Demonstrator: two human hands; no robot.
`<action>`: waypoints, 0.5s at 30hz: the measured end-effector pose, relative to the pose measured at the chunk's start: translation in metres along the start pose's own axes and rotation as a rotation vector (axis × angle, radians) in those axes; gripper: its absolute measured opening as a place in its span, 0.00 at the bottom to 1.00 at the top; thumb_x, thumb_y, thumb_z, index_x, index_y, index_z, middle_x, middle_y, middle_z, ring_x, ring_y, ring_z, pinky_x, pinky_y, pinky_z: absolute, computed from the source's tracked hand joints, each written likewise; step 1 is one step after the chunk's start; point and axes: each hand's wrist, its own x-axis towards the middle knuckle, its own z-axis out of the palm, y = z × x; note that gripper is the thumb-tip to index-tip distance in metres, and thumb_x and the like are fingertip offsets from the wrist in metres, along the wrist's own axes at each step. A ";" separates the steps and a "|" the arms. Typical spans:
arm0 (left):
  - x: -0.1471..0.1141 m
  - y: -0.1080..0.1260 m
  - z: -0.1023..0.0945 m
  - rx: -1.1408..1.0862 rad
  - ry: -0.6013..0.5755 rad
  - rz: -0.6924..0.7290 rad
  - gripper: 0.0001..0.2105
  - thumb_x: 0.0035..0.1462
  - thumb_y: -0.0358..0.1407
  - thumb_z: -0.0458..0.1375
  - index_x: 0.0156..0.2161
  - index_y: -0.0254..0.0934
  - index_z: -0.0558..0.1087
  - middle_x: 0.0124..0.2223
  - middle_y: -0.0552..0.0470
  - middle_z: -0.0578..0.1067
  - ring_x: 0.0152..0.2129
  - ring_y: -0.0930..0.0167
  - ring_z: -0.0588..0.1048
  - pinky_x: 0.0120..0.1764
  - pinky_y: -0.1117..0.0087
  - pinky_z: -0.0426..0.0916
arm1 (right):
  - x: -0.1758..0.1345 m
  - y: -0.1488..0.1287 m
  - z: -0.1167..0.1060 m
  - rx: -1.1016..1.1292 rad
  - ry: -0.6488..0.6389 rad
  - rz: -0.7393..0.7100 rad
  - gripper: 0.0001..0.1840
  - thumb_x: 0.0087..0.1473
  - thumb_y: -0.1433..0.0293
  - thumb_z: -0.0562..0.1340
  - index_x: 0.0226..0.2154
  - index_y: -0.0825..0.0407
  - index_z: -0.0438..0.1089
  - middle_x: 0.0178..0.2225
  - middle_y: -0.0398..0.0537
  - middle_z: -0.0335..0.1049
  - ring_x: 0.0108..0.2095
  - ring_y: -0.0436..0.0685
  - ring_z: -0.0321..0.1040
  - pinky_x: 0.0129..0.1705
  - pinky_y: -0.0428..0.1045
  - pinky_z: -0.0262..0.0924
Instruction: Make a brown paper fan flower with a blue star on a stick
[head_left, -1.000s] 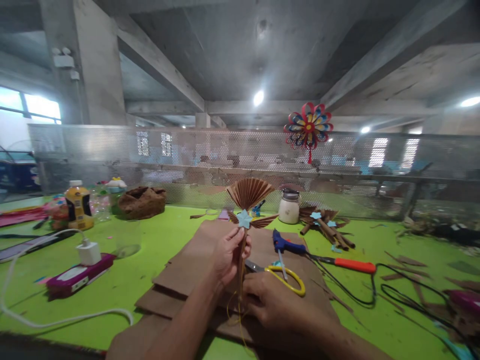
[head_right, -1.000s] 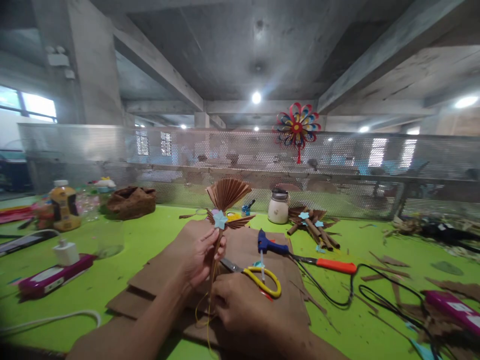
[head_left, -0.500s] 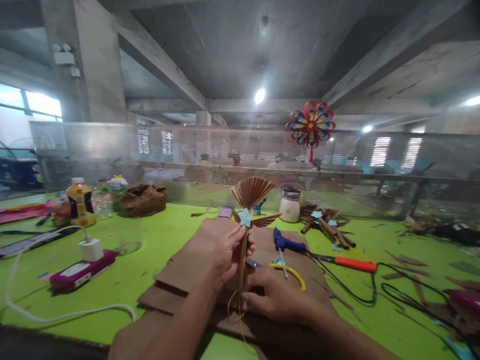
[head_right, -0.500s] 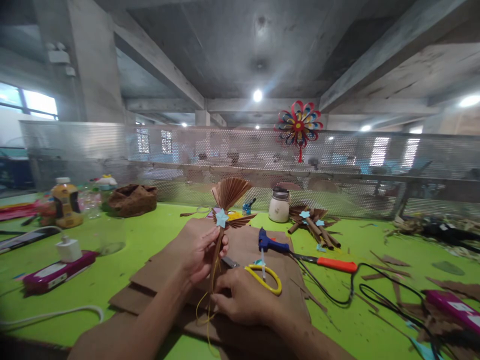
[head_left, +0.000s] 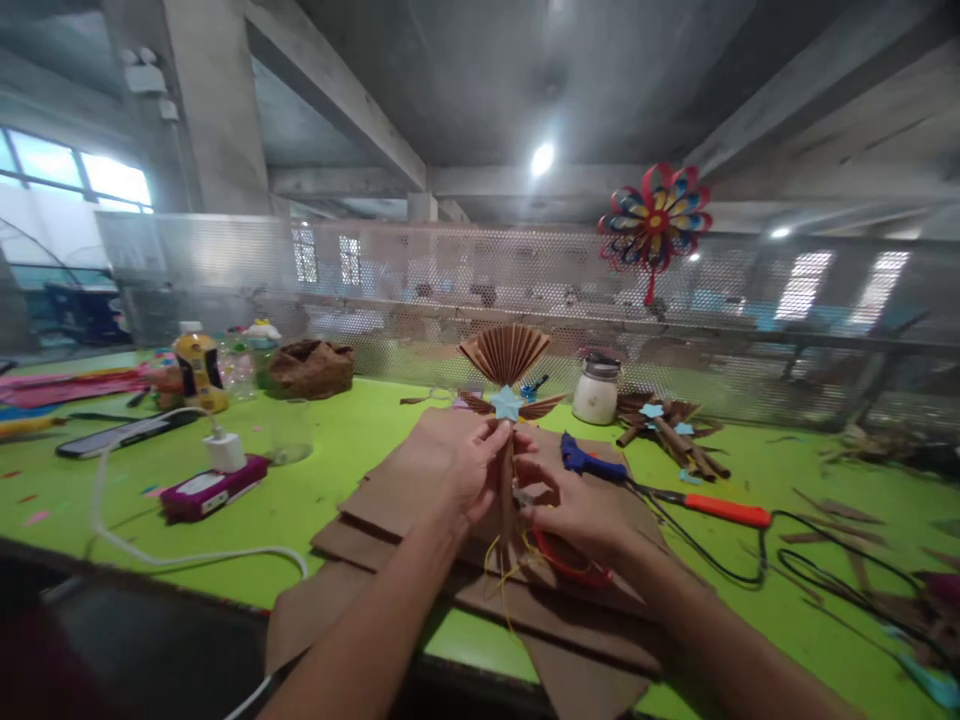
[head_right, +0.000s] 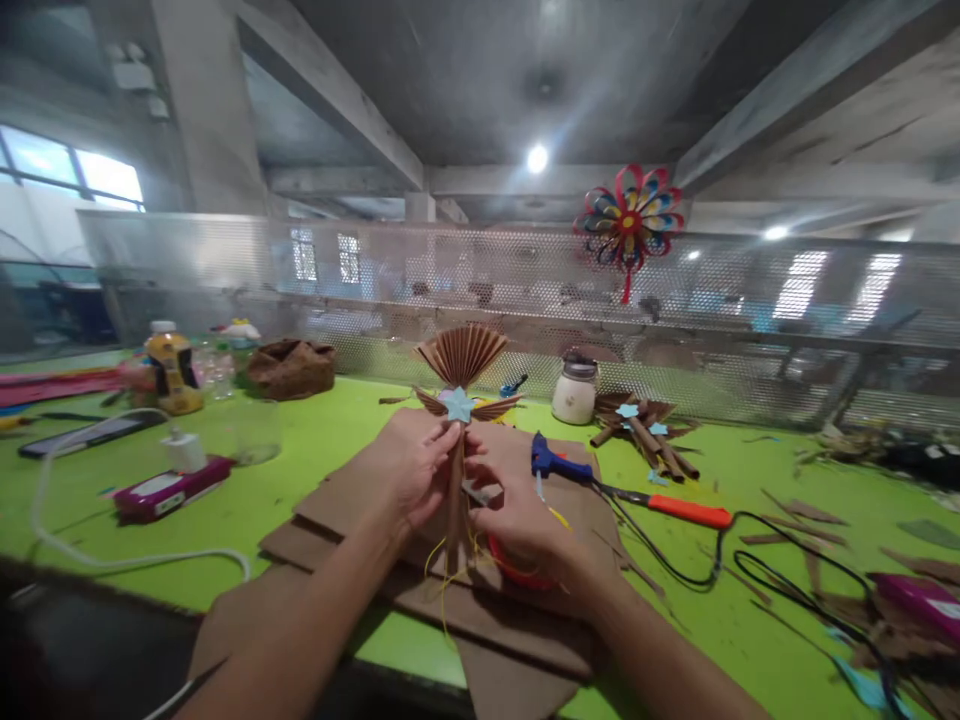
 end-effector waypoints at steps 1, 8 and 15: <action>0.000 -0.001 0.001 -0.007 0.002 -0.001 0.09 0.51 0.35 0.57 0.37 0.34 0.65 0.31 0.50 0.74 0.22 0.74 0.73 0.27 0.72 0.69 | 0.000 0.002 0.002 0.133 -0.063 -0.002 0.25 0.38 0.76 0.60 0.43 0.51 0.64 0.39 0.47 0.65 0.36 0.52 0.62 0.35 0.47 0.59; 0.005 -0.003 -0.001 -0.096 0.058 0.119 0.05 0.53 0.34 0.54 0.33 0.33 0.65 0.28 0.51 0.73 0.29 0.70 0.75 0.35 0.68 0.70 | -0.011 0.023 0.024 0.288 -0.322 0.236 0.09 0.51 0.67 0.54 0.29 0.55 0.66 0.19 0.41 0.63 0.15 0.44 0.55 0.16 0.40 0.47; 0.010 0.000 -0.003 -0.180 0.166 0.100 0.03 0.53 0.32 0.54 0.32 0.34 0.64 0.24 0.54 0.69 0.27 0.71 0.74 0.36 0.65 0.70 | -0.008 0.023 0.025 0.008 -0.324 0.153 0.13 0.52 0.71 0.52 0.20 0.56 0.65 0.13 0.38 0.57 0.14 0.43 0.49 0.17 0.40 0.43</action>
